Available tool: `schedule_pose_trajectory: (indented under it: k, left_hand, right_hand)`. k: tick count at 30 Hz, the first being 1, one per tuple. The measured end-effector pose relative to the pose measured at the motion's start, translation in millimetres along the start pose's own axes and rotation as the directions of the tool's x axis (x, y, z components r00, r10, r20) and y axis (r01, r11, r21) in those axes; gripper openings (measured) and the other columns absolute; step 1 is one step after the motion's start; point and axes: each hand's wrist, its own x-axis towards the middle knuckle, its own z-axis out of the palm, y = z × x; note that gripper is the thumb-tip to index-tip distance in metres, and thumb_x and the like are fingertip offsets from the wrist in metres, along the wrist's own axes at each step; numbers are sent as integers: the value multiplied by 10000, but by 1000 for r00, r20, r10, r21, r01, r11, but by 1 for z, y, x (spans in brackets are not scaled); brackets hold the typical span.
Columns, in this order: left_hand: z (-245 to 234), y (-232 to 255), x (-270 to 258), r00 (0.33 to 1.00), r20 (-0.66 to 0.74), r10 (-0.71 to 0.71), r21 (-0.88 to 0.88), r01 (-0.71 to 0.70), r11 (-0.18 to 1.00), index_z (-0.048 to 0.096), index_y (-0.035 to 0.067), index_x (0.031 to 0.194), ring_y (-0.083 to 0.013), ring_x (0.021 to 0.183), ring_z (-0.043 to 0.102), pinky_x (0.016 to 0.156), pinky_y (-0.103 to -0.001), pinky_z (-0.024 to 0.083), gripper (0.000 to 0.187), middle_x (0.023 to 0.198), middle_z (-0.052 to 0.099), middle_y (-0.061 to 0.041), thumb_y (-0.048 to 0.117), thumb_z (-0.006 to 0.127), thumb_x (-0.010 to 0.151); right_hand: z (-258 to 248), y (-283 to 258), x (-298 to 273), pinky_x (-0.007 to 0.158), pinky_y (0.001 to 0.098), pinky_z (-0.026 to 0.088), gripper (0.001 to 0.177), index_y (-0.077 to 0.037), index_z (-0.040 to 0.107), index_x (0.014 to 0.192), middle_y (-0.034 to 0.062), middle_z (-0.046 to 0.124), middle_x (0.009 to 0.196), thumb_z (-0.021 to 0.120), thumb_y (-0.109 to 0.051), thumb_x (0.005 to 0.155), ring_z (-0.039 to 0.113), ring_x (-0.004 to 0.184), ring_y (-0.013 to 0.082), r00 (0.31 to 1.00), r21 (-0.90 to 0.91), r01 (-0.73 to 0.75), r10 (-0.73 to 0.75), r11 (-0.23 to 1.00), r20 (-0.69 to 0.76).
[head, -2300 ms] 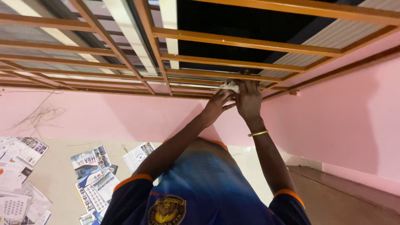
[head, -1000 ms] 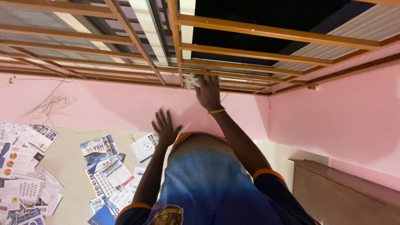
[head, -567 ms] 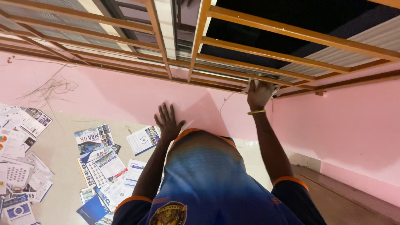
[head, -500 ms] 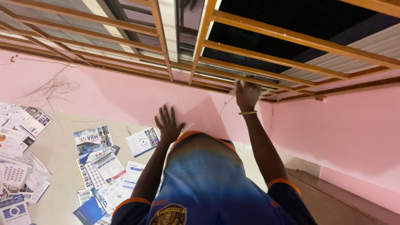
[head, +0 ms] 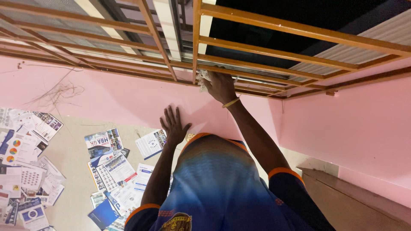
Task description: The person cleans a metal window grille with a cloth, wiping the horizontal and vertical bars across different sections of the grille.
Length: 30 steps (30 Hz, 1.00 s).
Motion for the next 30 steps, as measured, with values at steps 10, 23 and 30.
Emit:
schedule_pose_trajectory:
  k: [10,23,30]
  left_hand:
    - [-3,2,0,1000,27,-9,-65,11,998,114,62,1649,-464,1569,-80,1156,-733,-49,1038,1696,-22,-293,626,609,932]
    - [0,2,-1,999,-47,17,-3,-17,1000,127,45,1648,-458,1577,-55,1167,-736,-28,1038,1703,-1,-280,635,602,938]
    - [0,3,-3,1000,-12,0,-30,0,1000,129,53,1648,-461,1574,-43,1158,-736,-16,1044,1703,8,-281,650,597,931]
  right_hand:
    - [-94,141,-120,824,542,549,331,-10,702,1132,228,712,935,583,-308,1052,681,839,417,962,-496,-266,262,827,-80]
    - [2,-10,9,983,536,421,584,11,539,1375,248,602,1267,710,-200,858,563,1166,396,986,-135,24,-1,991,166]
    - [14,-23,4,1025,520,440,588,-12,551,1341,203,631,1243,761,-234,838,594,1169,371,999,-287,34,-31,957,17]
